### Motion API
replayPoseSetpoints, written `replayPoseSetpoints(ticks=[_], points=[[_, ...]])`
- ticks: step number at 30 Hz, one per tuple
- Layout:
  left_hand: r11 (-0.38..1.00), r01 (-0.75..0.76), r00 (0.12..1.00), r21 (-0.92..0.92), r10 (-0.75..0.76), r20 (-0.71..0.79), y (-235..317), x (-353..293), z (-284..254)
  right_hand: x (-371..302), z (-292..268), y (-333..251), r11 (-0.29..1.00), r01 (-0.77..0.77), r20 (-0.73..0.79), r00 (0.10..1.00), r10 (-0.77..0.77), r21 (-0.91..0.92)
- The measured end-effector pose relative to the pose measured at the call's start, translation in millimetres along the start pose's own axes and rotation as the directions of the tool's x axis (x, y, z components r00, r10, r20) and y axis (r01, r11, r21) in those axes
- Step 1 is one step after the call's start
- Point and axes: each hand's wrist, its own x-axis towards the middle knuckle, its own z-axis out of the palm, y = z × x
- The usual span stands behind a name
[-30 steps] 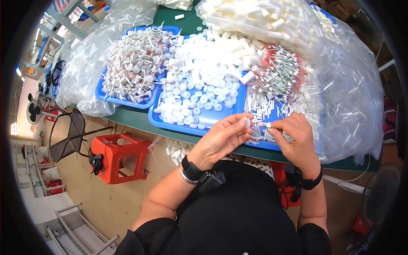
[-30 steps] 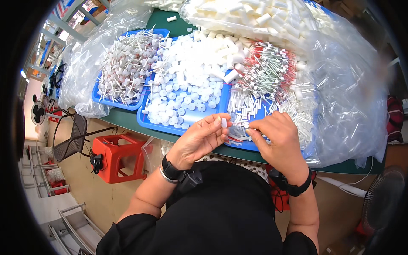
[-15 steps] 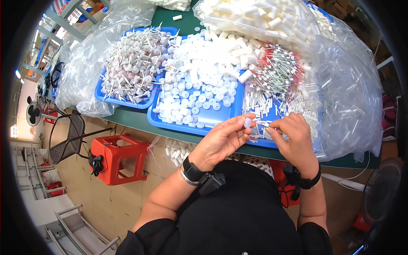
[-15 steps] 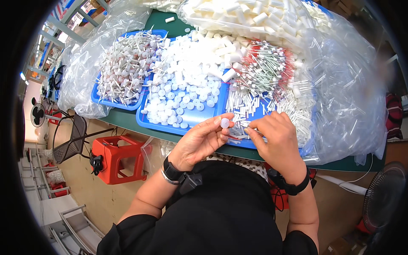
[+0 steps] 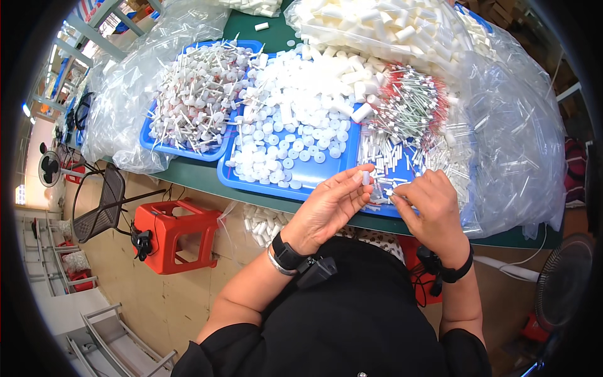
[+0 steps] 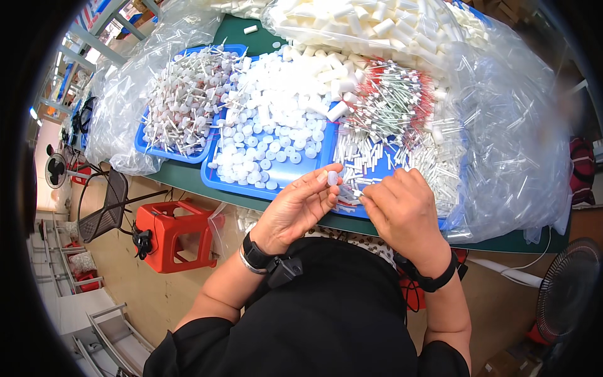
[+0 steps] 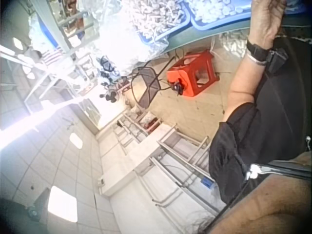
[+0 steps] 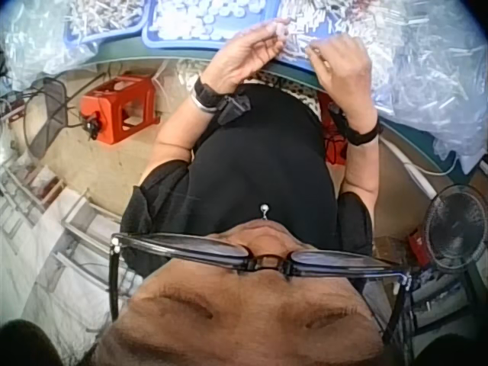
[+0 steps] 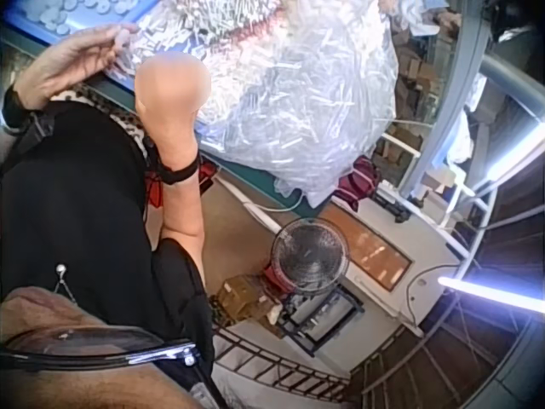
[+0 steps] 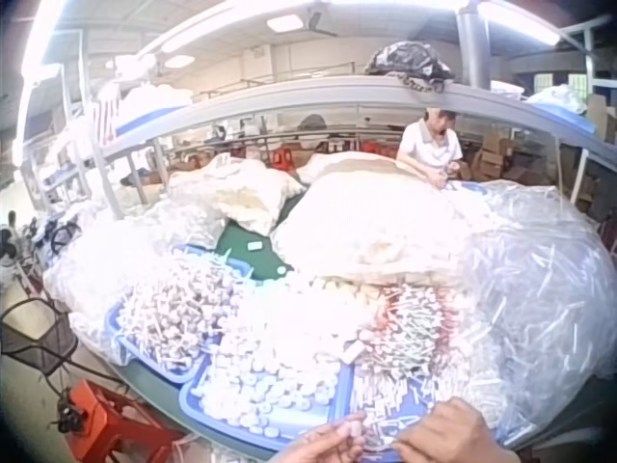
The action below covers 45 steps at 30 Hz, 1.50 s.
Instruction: The person repeatedly picks up small white plastic caps and clear plastic tubes from blue trays on a green table. They insert the tubes into the caps by hand and place the assembled units into a separate tray. The process is continuous and repetitive throughout the clip.
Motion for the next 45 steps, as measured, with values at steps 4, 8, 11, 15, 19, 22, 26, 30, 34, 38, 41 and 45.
replayPoseSetpoints(ticks=[4, 8, 11, 15, 19, 22, 26, 30, 34, 38, 41, 45], points=[[0.996, -0.023, 0.999, 0.092, 0.025, -0.025, 0.1, -1.3, 1.9, 0.3, -1.4, 1.2, 1.0, 0.013, 0.002, 1.0, -0.013, -0.015], [0.985, -0.047, 0.998, 0.163, 0.053, -0.038, -0.6, -2.1, 3.4, -0.6, -2.5, 2.0, 1.0, 0.018, 0.017, 1.0, -0.018, -0.024], [0.987, -0.044, 0.998, 0.153, 0.05, -0.04, -0.6, -1.8, 4.4, -1.0, -2.1, 1.8, 1.0, 0.027, 0.02, 0.999, -0.027, -0.011], [0.989, -0.038, 0.998, 0.142, 0.044, -0.038, -0.2, -1.6, 4.3, -1.6, -1.7, 2.7, 1.0, 0.027, 0.021, 0.999, -0.027, -0.009], [0.98, -0.047, 0.998, 0.193, 0.054, -0.031, -0.8, -2.1, 4.1, -1.1, -2.1, 3.1, 1.0, 0.013, 0.021, 1.0, -0.013, -0.012], [0.964, -0.029, 0.999, 0.265, 0.036, -0.022, -3.1, -2.7, 6.5, 0.1, 1.2, 2.5, 1.0, -0.001, -0.02, 1.0, 0.002, 0.027], [0.982, 0.029, 1.0, 0.189, -0.028, -0.008, -10.8, -2.3, 5.1, -5.5, 13.1, 0.9, 0.981, -0.103, -0.028, 0.994, 0.109, 0.162], [0.996, 0.073, 0.996, 0.052, -0.075, 0.044, -18.7, 0.2, -3.1, -9.5, 22.2, -11.6, 0.777, -0.415, 0.097, 0.901, 0.422, 0.473], [0.993, 0.089, 0.995, 0.083, -0.092, 0.038, -22.1, 2.1, -7.2, -6.6, 24.6, -13.2, 0.992, -0.098, -0.053, 0.993, 0.102, 0.075], [0.99, 0.053, 0.999, 0.128, -0.051, -0.02, -18.2, 1.8, -5.7, -6.4, 27.5, -15.1, 0.995, -0.097, -0.041, 0.994, 0.098, 0.016], [0.983, -0.075, 0.995, 0.166, 0.084, -0.048, -9.6, -3.2, -7.6, -5.2, 29.4, 2.7, 0.923, -0.239, 0.12, 0.97, 0.212, 0.302], [0.978, -0.176, 0.975, 0.11, 0.189, -0.117, 2.8, -6.5, -13.4, 14.3, 43.6, 28.4, 0.994, -0.096, 0.043, 0.995, 0.094, 0.058]])
